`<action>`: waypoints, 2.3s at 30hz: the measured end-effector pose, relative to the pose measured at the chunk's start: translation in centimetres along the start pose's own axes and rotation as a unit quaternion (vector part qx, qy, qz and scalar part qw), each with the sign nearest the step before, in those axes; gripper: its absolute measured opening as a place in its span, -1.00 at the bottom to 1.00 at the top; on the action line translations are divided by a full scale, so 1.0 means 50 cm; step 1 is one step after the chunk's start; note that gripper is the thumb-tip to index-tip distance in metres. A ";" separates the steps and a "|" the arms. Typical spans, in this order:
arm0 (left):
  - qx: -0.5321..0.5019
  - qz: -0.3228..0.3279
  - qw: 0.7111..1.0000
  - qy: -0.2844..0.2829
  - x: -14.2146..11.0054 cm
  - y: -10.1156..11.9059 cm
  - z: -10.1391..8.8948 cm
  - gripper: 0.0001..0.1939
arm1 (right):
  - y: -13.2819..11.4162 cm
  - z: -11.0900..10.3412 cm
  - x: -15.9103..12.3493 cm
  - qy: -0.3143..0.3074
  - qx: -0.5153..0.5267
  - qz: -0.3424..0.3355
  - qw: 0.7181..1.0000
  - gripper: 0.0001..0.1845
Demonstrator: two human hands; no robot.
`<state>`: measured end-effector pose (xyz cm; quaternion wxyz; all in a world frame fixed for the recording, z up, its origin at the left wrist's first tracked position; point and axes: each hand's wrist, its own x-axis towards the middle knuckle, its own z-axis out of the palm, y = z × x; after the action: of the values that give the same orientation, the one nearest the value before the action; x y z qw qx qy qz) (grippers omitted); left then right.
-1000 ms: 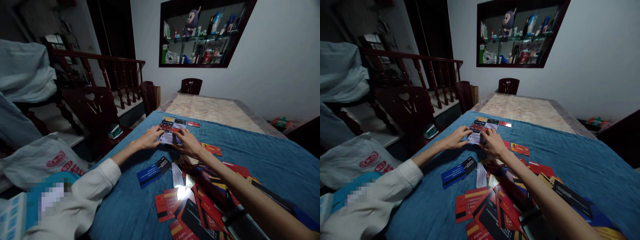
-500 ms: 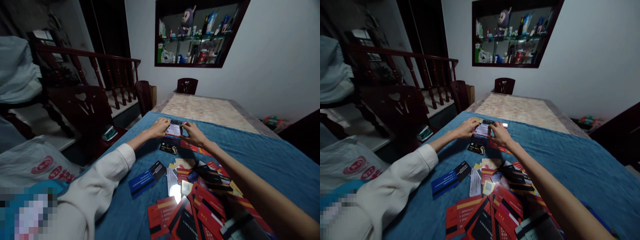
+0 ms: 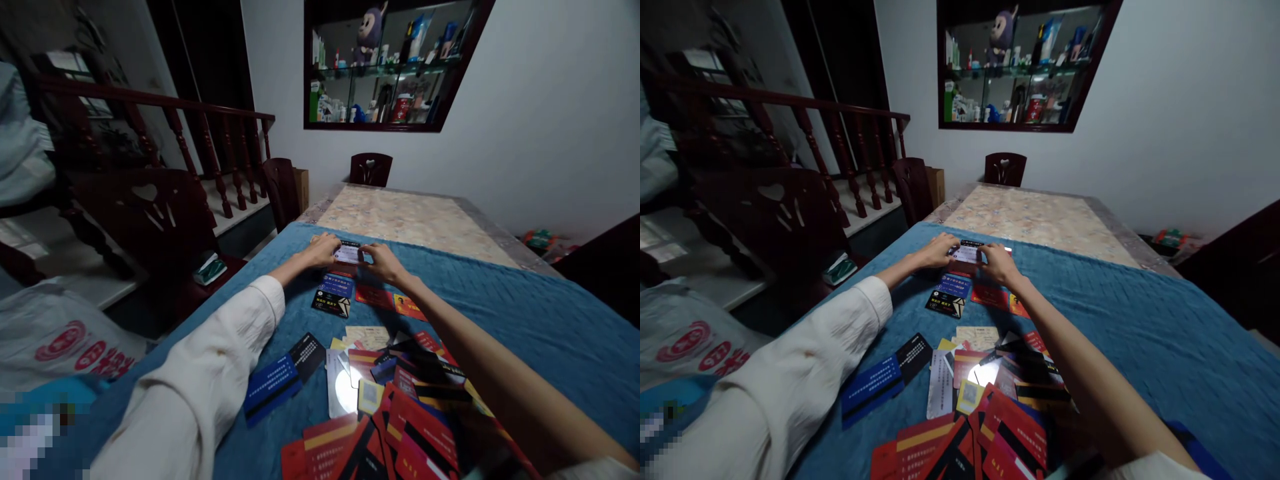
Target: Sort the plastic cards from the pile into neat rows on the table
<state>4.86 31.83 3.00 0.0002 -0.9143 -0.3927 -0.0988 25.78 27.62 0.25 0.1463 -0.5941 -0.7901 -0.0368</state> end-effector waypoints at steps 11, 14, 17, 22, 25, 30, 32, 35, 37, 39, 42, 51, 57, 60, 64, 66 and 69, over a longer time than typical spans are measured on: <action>0.002 -0.013 1.000 -0.029 0.048 -0.024 0.047 -0.63 | 0.012 0.037 0.019 -0.019 -0.004 0.038 0.999 -0.73; 0.003 -0.014 0.999 -0.037 0.057 -0.030 0.056 -0.64 | 0.015 0.044 0.027 -0.027 -0.005 0.045 0.999 -0.72; 0.001 -0.011 0.999 -0.044 0.064 -0.035 0.062 -0.66 | 0.018 0.050 0.033 -0.033 -0.003 0.048 0.998 -0.73; -0.002 -0.017 0.998 -0.055 0.072 -0.039 0.064 -0.66 | 0.022 0.057 0.038 -0.039 0.000 0.049 0.998 -0.73; -0.002 -0.020 0.998 -0.066 0.075 -0.039 0.066 -0.67 | 0.023 0.062 0.040 -0.042 0.001 0.048 0.998 -0.73; -0.003 -0.027 0.997 -0.077 0.077 -0.040 0.072 -0.65 | 0.025 0.069 0.041 -0.042 0.002 0.043 0.998 -0.71; -0.004 -0.027 0.996 -0.081 0.077 -0.040 0.074 -0.64 | 0.026 0.071 0.041 -0.042 0.002 0.039 0.998 -0.70; -0.006 -0.027 0.996 -0.086 0.078 -0.042 0.076 -0.63 | 0.028 0.072 0.041 -0.041 0.003 0.032 0.999 -0.69; -0.007 -0.027 0.996 -0.089 0.080 -0.043 0.077 -0.62 | 0.029 0.073 0.041 -0.040 0.003 0.028 0.999 -0.68; -0.007 -0.028 0.995 -0.091 0.081 -0.044 0.078 -0.62 | 0.029 0.073 0.041 -0.039 0.004 0.026 0.999 -0.67; -0.004 -0.029 0.995 -0.092 0.082 -0.044 0.079 -0.62 | 0.029 0.074 0.040 -0.037 0.004 0.024 0.999 -0.66; 0.007 -0.027 0.995 -0.093 0.081 -0.044 0.077 -0.62 | 0.028 0.074 0.037 -0.036 0.006 0.026 0.999 -0.66; 0.011 -0.022 0.995 -0.095 0.079 -0.041 0.071 -0.63 | 0.026 0.071 0.034 -0.037 0.009 0.026 0.999 -0.64; 0.015 -0.021 0.995 -0.097 0.076 -0.035 0.065 -0.63 | 0.024 0.069 0.033 -0.038 0.009 0.029 0.999 -0.64; 0.020 -0.023 0.994 -0.101 0.074 -0.029 0.060 -0.60 | 0.021 0.067 0.033 -0.041 0.007 0.034 0.999 -0.63; 0.023 -0.025 0.994 -0.104 0.074 -0.027 0.059 -0.59 | 0.020 0.065 0.033 -0.043 0.005 0.035 0.998 -0.62; 0.026 -0.026 0.994 -0.107 0.074 -0.025 0.057 -0.60 | 0.018 0.061 0.033 -0.045 0.003 0.036 0.998 -0.62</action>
<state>6.96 35.61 0.77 -0.0206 -0.9090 -0.4162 0.0097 25.65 30.10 -2.32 0.1139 -0.6231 -0.7738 -0.0026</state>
